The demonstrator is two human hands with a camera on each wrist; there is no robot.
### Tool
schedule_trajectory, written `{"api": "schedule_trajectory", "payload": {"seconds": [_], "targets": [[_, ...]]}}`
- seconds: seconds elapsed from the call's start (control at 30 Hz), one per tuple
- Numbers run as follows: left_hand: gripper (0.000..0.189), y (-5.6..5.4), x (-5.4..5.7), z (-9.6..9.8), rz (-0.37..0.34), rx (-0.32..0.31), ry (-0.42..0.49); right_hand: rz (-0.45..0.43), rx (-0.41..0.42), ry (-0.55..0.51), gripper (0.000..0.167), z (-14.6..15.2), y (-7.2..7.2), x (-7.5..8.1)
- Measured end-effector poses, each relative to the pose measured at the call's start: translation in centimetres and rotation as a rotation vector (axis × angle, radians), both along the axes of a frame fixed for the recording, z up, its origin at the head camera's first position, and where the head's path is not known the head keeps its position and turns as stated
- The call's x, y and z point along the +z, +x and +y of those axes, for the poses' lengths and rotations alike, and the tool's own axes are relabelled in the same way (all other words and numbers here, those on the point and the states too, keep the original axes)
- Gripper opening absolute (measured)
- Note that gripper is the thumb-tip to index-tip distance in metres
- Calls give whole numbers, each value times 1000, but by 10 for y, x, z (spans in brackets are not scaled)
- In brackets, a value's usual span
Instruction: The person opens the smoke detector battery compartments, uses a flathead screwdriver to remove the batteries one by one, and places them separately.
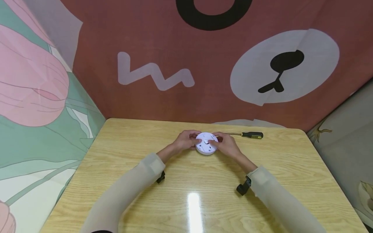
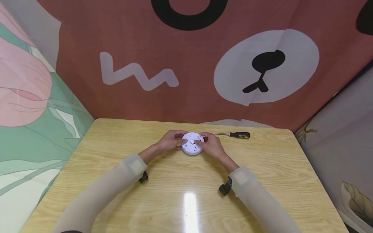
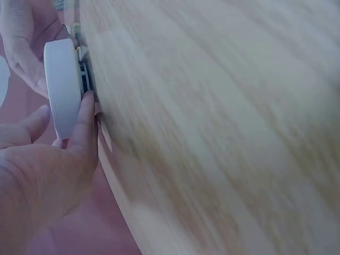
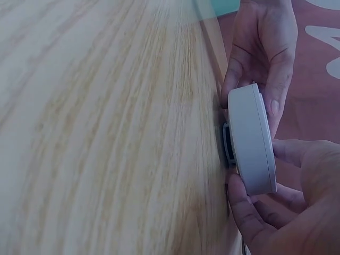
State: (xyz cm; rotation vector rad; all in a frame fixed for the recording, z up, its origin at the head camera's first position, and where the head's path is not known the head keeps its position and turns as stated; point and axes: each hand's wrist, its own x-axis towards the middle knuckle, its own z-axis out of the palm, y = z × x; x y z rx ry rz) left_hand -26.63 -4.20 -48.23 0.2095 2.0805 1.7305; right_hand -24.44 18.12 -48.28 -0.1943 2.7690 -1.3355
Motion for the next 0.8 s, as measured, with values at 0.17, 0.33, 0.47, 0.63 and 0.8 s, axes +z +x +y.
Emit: {"api": "schedule_trajectory", "payload": {"seconds": [0.17, 0.33, 0.47, 0.63, 0.8], "targets": [[42, 1, -2, 5, 8, 37, -45, -17, -27, -4, 43, 0, 3, 1], [40, 1, -2, 8, -3, 57, -53, -47, -39, -36, 44, 0, 5, 1], [40, 1, -1, 8, -21, 60, -33, -40, -46, -42, 44, 0, 6, 0], [40, 0, 1, 9, -43, 57, -31, -72, -54, -58, 47, 2, 8, 1], [41, -1, 2, 9, -59, 53, -31, -133, -30, -142, 57, 6, 10, 0]]}}
